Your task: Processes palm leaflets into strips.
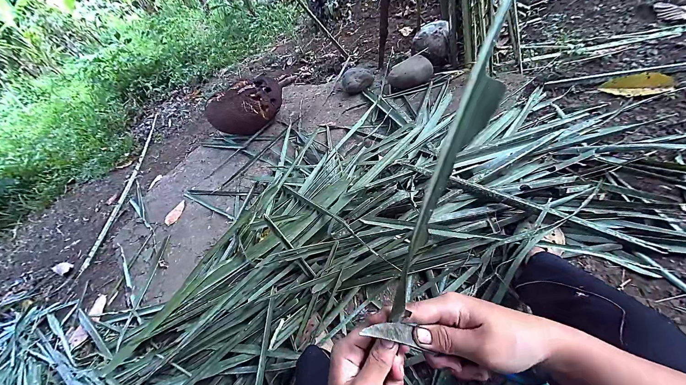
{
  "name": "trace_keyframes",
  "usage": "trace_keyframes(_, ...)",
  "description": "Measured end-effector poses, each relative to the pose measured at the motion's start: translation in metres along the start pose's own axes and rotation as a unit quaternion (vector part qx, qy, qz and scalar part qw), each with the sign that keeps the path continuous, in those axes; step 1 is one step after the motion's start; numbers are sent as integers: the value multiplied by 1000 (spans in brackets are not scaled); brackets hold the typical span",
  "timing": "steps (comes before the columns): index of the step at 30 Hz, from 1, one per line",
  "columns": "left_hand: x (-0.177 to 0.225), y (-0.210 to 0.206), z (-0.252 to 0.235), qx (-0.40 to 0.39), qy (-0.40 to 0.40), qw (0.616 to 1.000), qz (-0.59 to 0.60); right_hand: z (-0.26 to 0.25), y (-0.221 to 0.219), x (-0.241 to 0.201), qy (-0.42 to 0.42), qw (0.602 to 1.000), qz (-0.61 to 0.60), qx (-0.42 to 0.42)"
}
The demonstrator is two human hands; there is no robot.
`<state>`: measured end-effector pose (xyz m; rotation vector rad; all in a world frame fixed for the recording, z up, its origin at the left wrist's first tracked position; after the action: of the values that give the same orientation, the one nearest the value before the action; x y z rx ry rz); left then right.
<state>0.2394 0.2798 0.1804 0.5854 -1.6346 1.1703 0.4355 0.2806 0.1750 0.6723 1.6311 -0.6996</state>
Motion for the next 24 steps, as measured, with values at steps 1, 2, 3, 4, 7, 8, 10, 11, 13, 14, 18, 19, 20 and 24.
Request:
trace_keyframes(1, 0, -1, 1, 12, 7, 1000, 4, 0, -3, 1, 8, 999, 24, 23)
trace_keyframes(2, 0, -2, 2, 26, 18, 999, 15, 0, -6, 0, 7, 999, 34, 32)
trace_keyframes(3, 0, -2, 3, 36, 27, 998, 31, 1, -7, -1, -8, 999, 27, 23)
trace_keyframes(4, 0, -2, 4, 45, 37, 997, 52, 1, -5, -4, -38, 999, 9, -4)
trace_keyframes(7, 1, 2, 6, 10, 82, 992, 96, 4, -4, -7, -110, 987, -97, -61)
trace_keyframes(8, 1, 3, 6, -2, 104, 989, 101, 4, -5, -6, -114, 983, -126, -65)
trace_keyframes(10, 2, 1, 6, -6, 128, 986, 104, 3, -8, -4, -102, 981, -153, -60)
trace_keyframes(11, 1, -1, 7, 4, 128, 986, 106, 2, -10, -4, -91, 984, -145, -53)
trace_keyframes(13, 1, -2, 7, 22, 108, 989, 97, 2, -10, -6, -69, 994, -81, -28)
trace_keyframes(14, 1, -2, 7, 30, 91, 992, 81, 3, -10, -9, -57, 998, -27, -13)
trace_keyframes(18, 6, -5, 9, 34, 33, 999, 2, 3, -17, -8, 57, 979, 176, 88)
trace_keyframes(19, 7, -5, 9, 31, 37, 999, 4, 3, -20, -6, 89, 966, 215, 116)
trace_keyframes(20, 8, -5, 9, 26, 48, 998, 12, 3, -22, -4, 114, 953, 245, 140)
trace_keyframes(24, 9, 5, 8, -30, 99, 993, 52, 2, -16, -7, 120, 950, 216, 192)
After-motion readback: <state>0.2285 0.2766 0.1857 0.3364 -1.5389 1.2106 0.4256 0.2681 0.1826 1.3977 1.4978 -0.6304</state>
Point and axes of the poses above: each hand's wrist, its own z-axis away from the middle knuckle, its own y-axis out of the back of the hand, x = y × z, the point moved 1 cm from there along -z, towards the middle knuckle
